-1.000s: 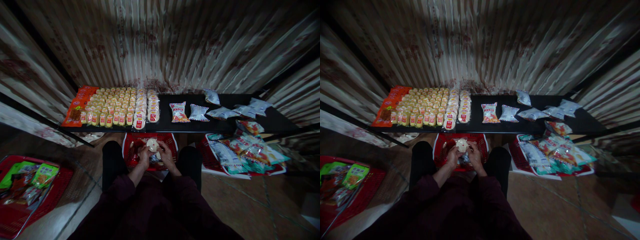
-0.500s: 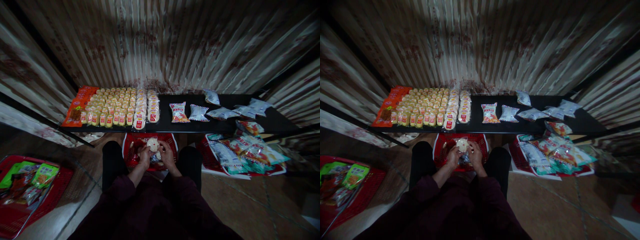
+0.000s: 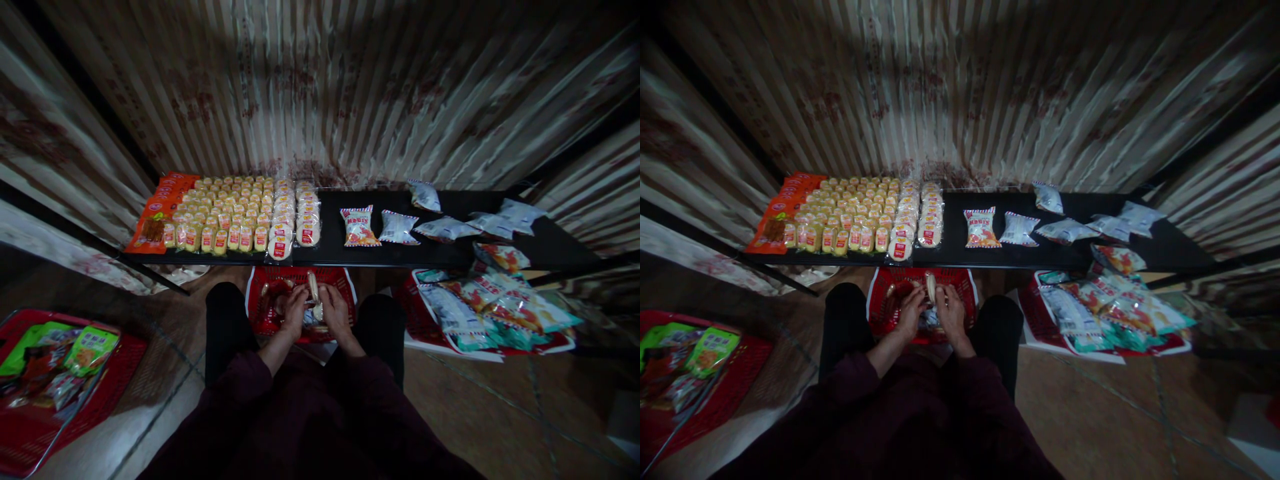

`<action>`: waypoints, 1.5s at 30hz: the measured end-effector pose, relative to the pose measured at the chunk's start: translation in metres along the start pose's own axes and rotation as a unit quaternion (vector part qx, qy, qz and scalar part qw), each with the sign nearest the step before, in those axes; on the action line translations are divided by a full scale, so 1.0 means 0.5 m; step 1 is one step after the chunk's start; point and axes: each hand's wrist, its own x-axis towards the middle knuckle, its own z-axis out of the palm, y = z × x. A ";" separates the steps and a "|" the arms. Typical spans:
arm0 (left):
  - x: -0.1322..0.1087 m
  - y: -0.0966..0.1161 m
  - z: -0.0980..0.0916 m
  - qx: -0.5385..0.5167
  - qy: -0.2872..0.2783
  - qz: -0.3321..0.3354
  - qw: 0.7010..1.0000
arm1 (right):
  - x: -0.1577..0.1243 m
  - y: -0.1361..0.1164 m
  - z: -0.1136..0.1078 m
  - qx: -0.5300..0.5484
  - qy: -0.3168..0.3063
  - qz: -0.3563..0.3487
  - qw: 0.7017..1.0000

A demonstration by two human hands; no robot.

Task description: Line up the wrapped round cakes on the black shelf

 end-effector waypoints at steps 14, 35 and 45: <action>0.004 -0.002 0.001 0.170 -0.025 0.092 0.981 | -0.001 0.028 0.011 0.168 0.018 0.107 0.980; -0.003 0.033 0.017 0.291 0.012 0.248 0.924 | 0.020 0.031 0.001 0.219 0.009 0.126 0.967; 0.009 0.076 0.028 0.407 0.017 0.303 0.862 | 0.069 0.009 -0.010 0.183 0.007 0.056 0.981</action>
